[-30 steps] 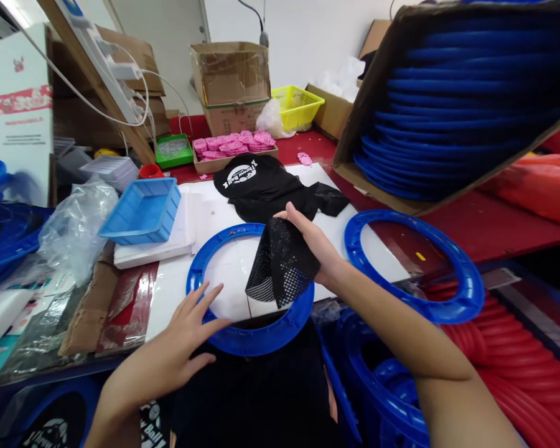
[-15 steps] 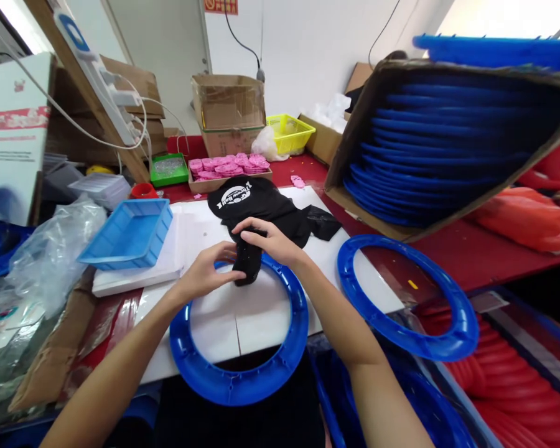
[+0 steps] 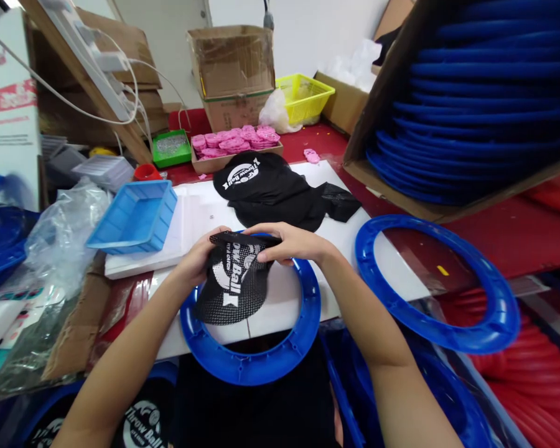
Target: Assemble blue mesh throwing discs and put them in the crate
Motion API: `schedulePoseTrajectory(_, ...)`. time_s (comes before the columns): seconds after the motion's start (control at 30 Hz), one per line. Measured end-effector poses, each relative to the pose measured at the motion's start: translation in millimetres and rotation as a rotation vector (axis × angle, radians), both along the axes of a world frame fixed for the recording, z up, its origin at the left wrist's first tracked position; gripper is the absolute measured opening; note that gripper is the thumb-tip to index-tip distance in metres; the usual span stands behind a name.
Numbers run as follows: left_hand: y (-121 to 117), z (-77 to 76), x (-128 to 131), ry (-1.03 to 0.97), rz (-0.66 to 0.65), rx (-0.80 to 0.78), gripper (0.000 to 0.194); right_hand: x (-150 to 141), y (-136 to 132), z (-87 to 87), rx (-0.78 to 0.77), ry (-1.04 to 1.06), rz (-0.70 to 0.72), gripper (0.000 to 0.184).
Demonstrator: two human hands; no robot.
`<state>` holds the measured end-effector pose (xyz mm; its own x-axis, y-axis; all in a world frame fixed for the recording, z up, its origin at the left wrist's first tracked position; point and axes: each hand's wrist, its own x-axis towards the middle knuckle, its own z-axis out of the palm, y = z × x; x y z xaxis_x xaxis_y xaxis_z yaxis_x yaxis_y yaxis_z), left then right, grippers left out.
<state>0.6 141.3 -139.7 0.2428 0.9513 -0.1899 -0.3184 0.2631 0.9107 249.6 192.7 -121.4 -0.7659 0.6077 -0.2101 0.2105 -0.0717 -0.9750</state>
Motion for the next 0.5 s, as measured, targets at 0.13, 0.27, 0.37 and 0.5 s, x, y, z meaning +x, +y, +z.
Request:
schedulePoseTrajectory(0.13, 5.2, -0.8, -7.2, 0.126, -0.085, -0.002, 0.047, 8.8, -0.1, 3.4, 0.052, -0.187, 0.206, 0.091)
schedulePoseTrajectory(0.27, 7.4, 1.4, -14.7, 0.568, -0.076, 0.185, 0.039, 16.3, -0.4, 4.9, 0.116, -0.259, 0.351, 0.085)
schedulePoseTrajectory(0.37, 1.7, 4.3, -16.2, 0.984, -0.07, 0.438, 0.041, 19.1, 1.8, 6.7, 0.225, -0.292, 0.341, 0.053)
schedulePoseTrajectory(0.5, -13.1, 2.5, -6.0, 1.2, -0.192, 1.07, 0.062, 17.3, 4.9, 7.6, 0.477, -0.145, 0.266, 0.022)
